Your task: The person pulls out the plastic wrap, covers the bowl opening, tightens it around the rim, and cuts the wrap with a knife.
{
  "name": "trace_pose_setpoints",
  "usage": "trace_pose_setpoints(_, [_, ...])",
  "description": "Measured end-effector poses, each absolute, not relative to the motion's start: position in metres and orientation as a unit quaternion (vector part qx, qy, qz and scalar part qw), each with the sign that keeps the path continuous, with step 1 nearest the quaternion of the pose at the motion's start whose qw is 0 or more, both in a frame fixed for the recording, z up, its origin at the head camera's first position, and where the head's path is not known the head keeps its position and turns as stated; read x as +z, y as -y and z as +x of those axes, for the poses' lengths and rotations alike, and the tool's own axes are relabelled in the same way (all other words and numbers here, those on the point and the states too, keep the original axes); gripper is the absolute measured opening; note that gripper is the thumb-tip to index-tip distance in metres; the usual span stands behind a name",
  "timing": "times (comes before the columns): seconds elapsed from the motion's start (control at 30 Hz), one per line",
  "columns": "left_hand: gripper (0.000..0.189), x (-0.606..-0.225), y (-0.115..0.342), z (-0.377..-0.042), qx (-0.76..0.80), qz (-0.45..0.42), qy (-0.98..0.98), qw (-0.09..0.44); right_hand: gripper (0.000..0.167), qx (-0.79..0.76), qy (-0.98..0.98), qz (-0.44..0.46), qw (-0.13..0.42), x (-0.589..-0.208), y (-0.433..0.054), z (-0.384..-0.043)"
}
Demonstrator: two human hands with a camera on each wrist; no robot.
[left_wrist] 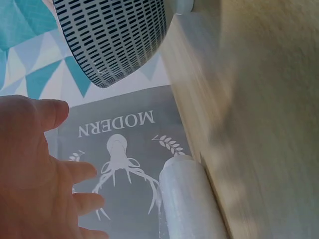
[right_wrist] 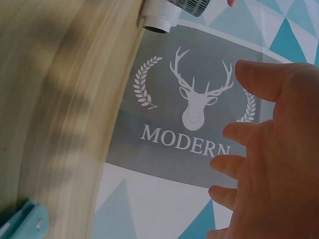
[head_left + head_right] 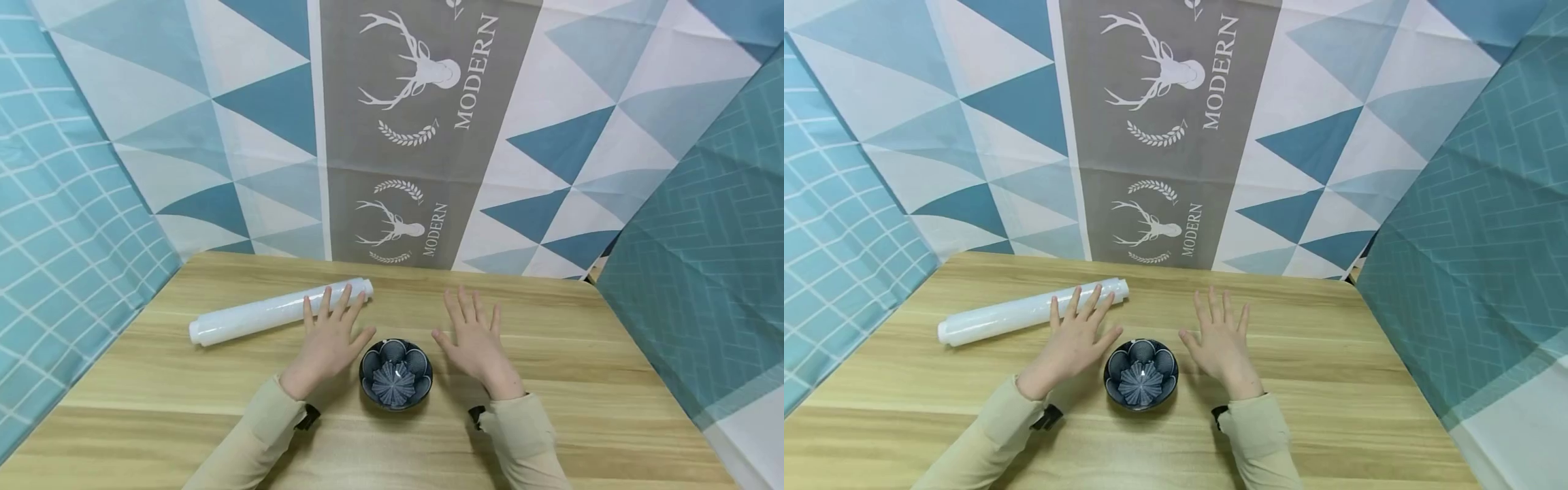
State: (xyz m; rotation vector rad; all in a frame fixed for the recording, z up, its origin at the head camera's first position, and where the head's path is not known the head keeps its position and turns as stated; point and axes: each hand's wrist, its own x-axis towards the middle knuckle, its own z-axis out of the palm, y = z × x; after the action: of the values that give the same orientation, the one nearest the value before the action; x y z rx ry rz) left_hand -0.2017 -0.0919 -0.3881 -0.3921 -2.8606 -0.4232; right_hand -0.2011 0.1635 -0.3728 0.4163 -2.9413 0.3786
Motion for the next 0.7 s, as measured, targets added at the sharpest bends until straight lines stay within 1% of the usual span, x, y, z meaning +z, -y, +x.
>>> trace_pose_setpoints(0.37, [0.064,-0.392,0.094,-0.202,-0.142,-0.130,0.976,0.106,0.069,0.129,0.980,0.137,0.065,-0.375,-0.164,-0.203])
trace_pose_setpoints(0.57, [0.066,-0.390,0.101,-0.209,-0.134,-0.112,0.977,0.118,0.064,0.135,0.974,0.167,0.068,-0.371,-0.162,-0.215])
trace_pose_setpoints(0.7, [0.067,-0.390,0.115,-0.217,-0.153,-0.088,0.974,0.145,0.060,0.196,0.957,0.211,0.029,-0.371,-0.160,-0.235])
